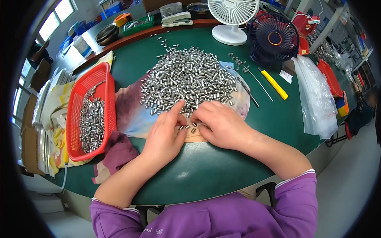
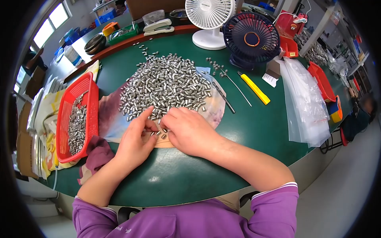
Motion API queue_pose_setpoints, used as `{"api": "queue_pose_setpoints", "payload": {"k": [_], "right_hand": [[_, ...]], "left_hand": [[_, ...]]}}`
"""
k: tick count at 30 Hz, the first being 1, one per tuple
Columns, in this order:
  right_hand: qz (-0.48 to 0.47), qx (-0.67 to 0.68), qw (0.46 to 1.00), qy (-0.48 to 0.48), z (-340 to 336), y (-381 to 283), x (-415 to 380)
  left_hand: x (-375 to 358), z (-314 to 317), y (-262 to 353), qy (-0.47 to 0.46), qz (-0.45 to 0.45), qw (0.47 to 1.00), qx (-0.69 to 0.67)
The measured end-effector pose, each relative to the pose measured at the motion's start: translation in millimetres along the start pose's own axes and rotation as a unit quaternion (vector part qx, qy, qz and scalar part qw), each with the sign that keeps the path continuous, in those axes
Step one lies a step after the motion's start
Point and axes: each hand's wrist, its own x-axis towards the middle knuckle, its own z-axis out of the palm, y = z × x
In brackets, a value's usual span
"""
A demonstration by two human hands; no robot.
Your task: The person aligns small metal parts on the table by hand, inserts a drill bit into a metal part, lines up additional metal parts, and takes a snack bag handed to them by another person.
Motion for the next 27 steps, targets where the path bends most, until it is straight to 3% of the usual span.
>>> {"api": "queue_pose_setpoints", "payload": {"k": [11, 17, 19, 27], "right_hand": [[0.013, 0.042, 0.999, -0.013, 5.2, 0.9, -1.6], [-0.018, 0.037, 0.999, 0.006, 3.4, -1.0, 0.4], [-0.021, 0.039, 0.999, 0.006, 2.4, -2.9, 0.1], [-0.002, 0.052, 0.998, -0.038, 1.8, -2.4, -2.3]], "left_hand": [[-2.1, 0.7, -6.9, -0.009, 0.027, 1.0, 0.009], [-2.3, -4.6, -1.4, 0.037, 0.036, 0.996, 0.075], [-3.3, -5.8, -3.4, -0.008, 0.012, 0.997, 0.08], [-5.4, -5.7, 5.0, -0.029, -0.021, 0.999, 0.042]]}}
